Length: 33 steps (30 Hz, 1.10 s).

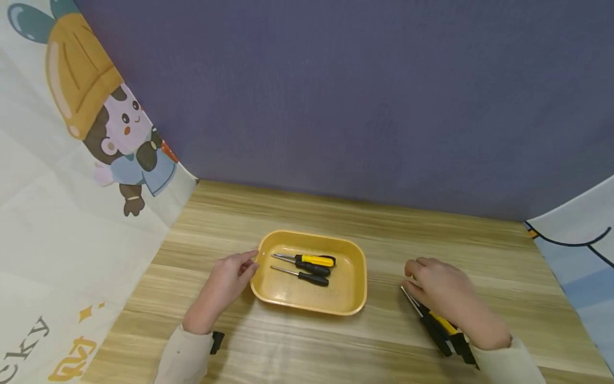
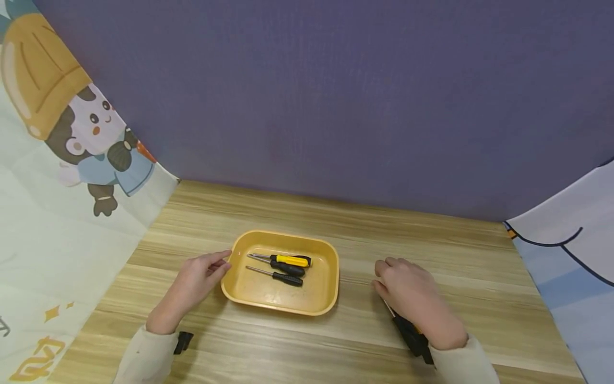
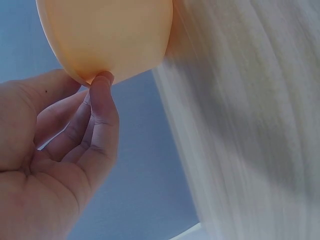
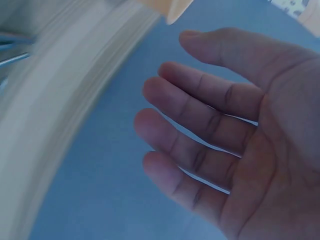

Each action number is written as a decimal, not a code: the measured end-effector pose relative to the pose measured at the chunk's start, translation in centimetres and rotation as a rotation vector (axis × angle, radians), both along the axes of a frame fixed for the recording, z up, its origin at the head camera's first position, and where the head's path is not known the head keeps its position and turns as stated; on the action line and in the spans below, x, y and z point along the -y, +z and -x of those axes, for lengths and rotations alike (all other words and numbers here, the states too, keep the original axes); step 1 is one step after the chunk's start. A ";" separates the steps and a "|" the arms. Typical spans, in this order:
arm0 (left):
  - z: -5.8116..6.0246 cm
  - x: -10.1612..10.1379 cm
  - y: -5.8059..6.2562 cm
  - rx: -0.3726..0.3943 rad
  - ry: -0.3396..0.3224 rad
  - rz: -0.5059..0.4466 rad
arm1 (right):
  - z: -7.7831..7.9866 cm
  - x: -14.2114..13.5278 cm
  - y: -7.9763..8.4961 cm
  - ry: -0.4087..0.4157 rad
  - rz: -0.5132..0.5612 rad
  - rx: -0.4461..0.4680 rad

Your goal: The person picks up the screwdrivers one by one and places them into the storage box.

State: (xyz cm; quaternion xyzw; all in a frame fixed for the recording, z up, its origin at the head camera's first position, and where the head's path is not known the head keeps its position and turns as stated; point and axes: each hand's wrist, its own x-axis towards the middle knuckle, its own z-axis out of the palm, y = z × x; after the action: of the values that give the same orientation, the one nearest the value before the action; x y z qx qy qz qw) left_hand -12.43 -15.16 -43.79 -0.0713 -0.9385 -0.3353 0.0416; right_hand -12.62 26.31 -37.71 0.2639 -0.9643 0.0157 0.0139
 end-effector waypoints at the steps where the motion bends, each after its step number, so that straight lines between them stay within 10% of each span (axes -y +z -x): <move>1: 0.0 0.0 0.0 -0.004 0.001 0.001 | -0.2 -0.4 -0.2 -0.022 0.007 0.023; 33: 0.1 0.1 -0.4 0.022 -0.005 -0.023 | -3.9 -5.8 -6.8 -0.286 0.033 0.145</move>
State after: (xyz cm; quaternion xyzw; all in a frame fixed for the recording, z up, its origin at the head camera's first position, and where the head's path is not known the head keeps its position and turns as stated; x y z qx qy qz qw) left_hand -12.57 -15.21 -44.16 -0.0694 -0.9349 -0.3467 0.0314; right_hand -8.76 32.14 -44.52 0.1216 -0.9902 0.0483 -0.0493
